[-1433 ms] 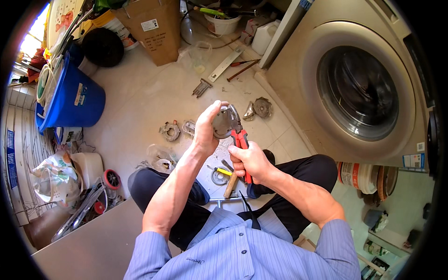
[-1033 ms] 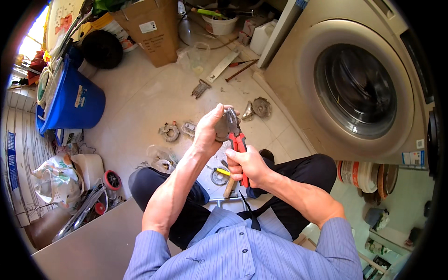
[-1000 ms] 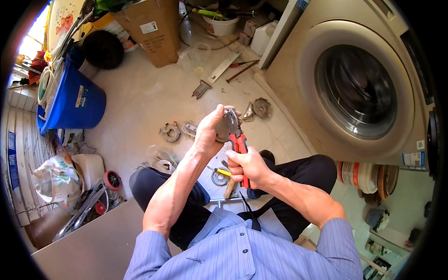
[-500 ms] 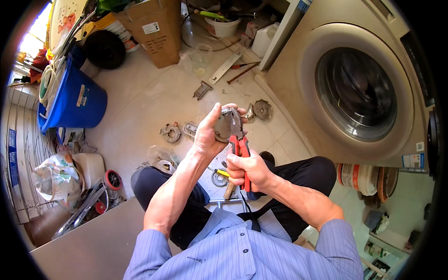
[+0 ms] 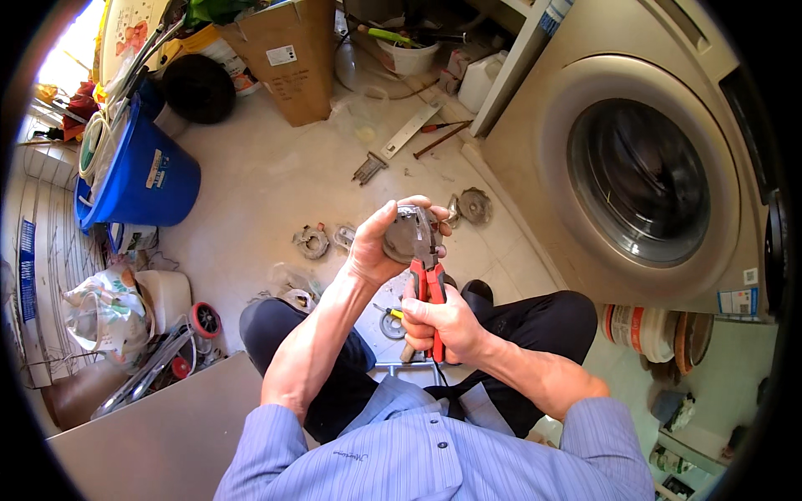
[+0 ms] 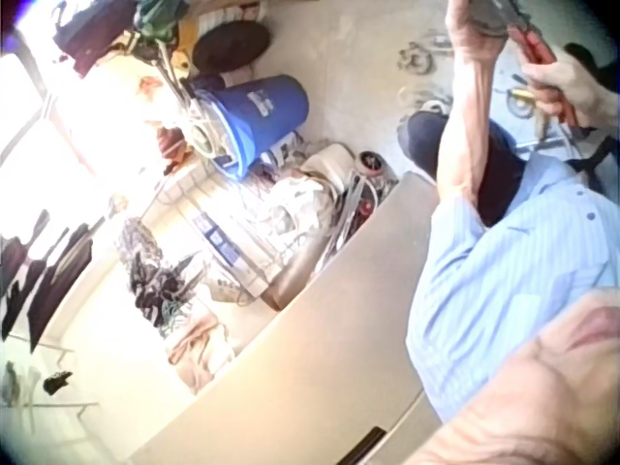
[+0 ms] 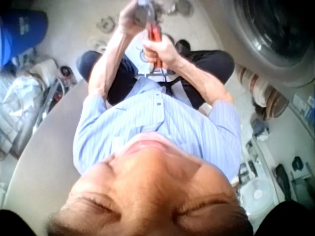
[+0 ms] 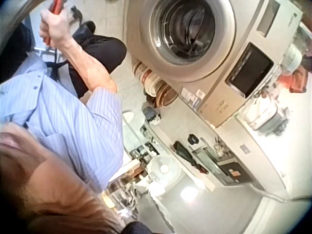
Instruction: The person holds a metal housing and uses pliers and a screwdriver to bend and adjust metal tabs around the edge of the component.
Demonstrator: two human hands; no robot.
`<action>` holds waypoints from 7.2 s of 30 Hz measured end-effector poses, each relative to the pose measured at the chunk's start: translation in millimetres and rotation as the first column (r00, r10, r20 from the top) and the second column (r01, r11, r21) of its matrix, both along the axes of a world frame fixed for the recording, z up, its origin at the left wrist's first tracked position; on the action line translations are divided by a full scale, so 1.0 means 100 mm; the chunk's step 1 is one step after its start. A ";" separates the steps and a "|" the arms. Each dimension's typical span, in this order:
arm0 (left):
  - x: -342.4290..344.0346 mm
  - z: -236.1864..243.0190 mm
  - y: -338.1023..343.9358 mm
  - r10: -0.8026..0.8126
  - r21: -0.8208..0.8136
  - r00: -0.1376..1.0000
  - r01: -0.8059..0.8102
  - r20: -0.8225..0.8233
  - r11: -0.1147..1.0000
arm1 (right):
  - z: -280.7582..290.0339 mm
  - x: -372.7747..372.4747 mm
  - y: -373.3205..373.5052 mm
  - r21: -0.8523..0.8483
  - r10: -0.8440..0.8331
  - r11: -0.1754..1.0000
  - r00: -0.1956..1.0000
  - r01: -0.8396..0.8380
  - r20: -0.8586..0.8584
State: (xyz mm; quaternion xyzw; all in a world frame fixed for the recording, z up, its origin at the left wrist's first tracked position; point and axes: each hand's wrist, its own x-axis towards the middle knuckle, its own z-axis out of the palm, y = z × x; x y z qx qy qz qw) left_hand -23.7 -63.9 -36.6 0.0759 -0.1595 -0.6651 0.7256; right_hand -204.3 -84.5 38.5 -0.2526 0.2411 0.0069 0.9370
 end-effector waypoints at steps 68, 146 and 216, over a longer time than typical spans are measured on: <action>0.18 0.42 0.40 0.305 0.445 0.944 -0.329 0.126 0.833 | -0.03 0.28 -0.37 -0.846 0.021 0.271 0.882 -0.459 -0.471; 0.06 0.05 0.05 0.396 0.411 0.569 -0.810 0.720 0.417 | -0.78 0.68 -0.46 -0.693 -0.264 -0.671 0.959 -0.262 -0.108; -0.10 0.55 0.33 0.335 0.202 0.588 -0.664 0.736 0.720 | -0.20 0.11 -0.18 -0.911 -0.080 0.369 0.970 -0.185 -0.229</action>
